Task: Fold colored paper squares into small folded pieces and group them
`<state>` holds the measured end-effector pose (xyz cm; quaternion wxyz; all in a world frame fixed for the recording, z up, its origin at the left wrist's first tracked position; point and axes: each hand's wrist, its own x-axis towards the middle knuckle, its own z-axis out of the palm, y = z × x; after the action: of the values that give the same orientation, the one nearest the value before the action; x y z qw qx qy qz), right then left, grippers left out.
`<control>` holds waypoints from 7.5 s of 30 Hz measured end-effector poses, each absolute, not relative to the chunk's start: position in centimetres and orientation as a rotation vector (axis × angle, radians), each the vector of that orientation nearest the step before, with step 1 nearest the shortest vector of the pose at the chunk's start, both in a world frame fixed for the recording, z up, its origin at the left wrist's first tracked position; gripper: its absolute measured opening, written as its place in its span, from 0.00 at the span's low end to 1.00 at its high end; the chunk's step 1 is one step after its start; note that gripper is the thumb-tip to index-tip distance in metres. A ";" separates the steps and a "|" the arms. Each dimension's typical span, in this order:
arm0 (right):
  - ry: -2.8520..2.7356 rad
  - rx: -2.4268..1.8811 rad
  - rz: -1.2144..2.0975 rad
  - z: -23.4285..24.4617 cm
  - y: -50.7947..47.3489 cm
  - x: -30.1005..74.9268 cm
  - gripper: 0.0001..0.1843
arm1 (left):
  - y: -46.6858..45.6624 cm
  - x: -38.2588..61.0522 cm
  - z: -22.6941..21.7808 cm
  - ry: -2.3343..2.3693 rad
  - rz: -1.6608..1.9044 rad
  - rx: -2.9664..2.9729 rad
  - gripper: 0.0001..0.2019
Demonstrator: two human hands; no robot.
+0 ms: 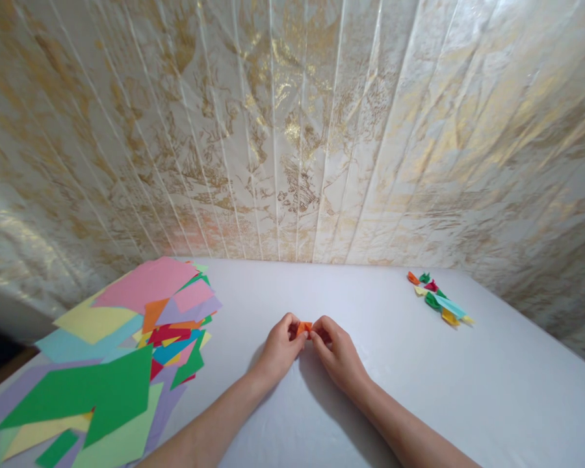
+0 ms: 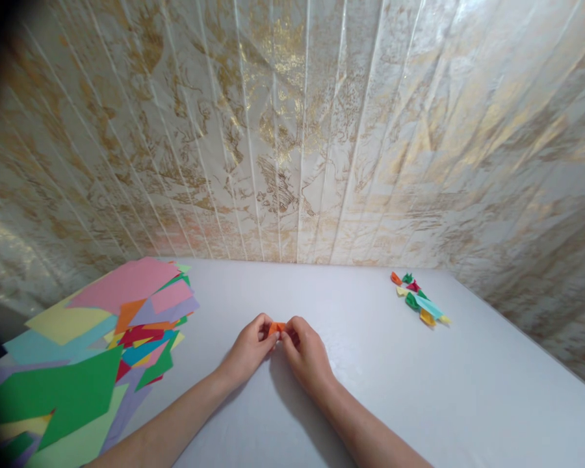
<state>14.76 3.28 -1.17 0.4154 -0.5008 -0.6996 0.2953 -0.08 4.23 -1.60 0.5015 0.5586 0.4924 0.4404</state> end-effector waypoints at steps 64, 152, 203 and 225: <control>-1.815 -1.169 0.702 -1.6 3.3 15.3 0.07 | 3.8 -0.8 -1.4 1.174 1.195 1.889 0.12; -1.626 -1.174 0.928 -1.0 4.0 15.4 0.08 | 3.9 -1.0 -1.7 1.259 1.216 1.979 0.07; -1.522 -1.176 1.109 -1.2 3.9 15.1 0.11 | 4.6 -1.1 -1.4 1.139 1.209 1.312 0.15; -1.547 -1.186 1.119 -2.0 3.8 14.4 0.10 | 4.5 -0.9 -1.3 1.150 1.055 1.356 0.20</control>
<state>14.45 3.84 -2.01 0.4321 -0.4759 -0.6207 0.4490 -0.91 4.54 -1.32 0.5116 0.5636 0.4778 0.4386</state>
